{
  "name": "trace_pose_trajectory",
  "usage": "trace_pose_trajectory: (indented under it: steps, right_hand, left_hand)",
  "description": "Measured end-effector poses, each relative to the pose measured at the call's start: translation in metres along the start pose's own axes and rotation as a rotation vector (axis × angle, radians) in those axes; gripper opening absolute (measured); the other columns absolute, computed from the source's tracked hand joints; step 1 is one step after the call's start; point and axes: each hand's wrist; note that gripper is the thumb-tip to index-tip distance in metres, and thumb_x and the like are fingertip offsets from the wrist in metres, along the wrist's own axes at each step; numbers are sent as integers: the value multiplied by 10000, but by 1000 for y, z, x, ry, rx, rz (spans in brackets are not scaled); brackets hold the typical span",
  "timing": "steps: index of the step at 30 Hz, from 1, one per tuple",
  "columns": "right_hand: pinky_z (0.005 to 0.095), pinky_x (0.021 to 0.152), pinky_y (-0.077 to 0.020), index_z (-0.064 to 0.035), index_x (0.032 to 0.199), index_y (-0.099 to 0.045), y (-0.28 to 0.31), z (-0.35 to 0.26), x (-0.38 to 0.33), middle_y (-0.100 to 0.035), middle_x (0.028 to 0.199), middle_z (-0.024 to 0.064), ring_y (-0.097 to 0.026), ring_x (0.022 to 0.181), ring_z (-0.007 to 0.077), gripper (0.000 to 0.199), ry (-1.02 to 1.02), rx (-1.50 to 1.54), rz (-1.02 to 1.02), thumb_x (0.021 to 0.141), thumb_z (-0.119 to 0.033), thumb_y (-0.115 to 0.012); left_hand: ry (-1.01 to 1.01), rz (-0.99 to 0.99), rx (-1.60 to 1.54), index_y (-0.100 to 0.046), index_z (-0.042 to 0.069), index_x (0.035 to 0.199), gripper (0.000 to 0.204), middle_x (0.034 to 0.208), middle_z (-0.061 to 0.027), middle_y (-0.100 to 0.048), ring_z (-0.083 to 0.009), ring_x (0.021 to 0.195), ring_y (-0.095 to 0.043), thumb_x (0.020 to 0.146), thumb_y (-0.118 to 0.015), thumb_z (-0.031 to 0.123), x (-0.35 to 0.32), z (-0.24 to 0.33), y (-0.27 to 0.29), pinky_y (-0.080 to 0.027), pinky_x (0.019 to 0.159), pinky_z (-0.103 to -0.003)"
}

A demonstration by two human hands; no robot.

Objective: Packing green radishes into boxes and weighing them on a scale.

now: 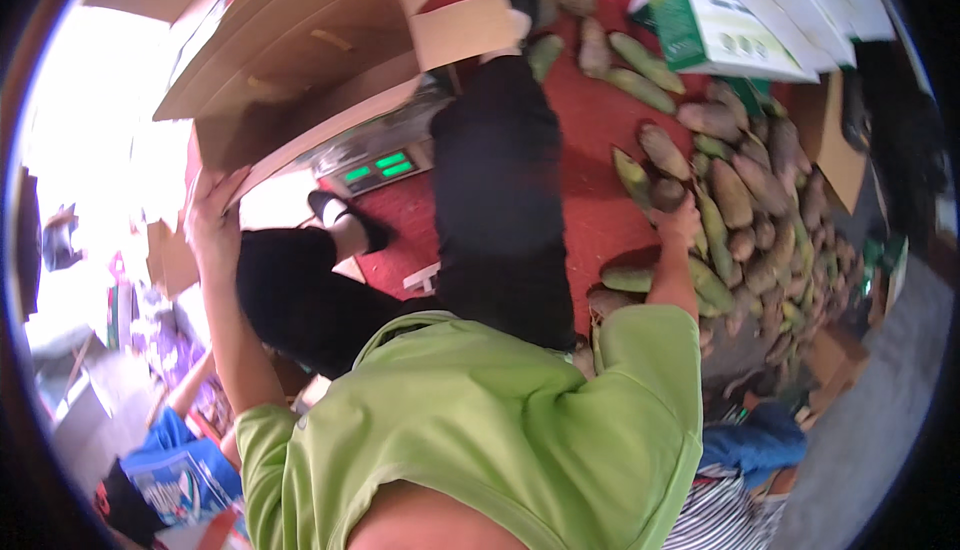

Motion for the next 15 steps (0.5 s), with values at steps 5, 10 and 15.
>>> trace_pose_trajectory:
  steps: [5, 10, 15]
  right_hand:
    - [462, 1013, -433, -162, 1423, -330, -9, 2, 4, -468, 1350, 175, -457, 1250, 363, 984, -4, 19, 16, 606, -328, -852]
    - [448, 1020, -426, -52, 1392, -339, -17, 8, 0, -469, 1341, 200, -466, 1239, 370, 956, 95, 142, 27, 608, -235, -855]
    - [395, 999, -415, 33, 1353, -343, -10, -10, -10, -480, 1300, 211, -503, 1192, 314, 927, 262, 478, 22, 617, -213, -851]
  left_hand:
    - [32, 9, -5, -726, 142, 979, 340, 852, -32, -525, -233, 837, -584, 699, -649, -35, 1, 4, -1, -470, 689, -350]
    - [25, 2, 3, -723, 107, 999, 332, 824, -45, -504, -210, 797, -583, 708, -667, -44, 1, 3, 0, -462, 703, -316]
    - [15, 27, -1, -736, 155, 943, 307, 824, -10, -506, -198, 853, -569, 687, -657, 4, -2, -3, -2, -487, 687, -347]
Point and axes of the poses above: each hand's wrist, its own x-axis towards the middle knuckle, its own y-axis out of the back of the hand, z = x × y
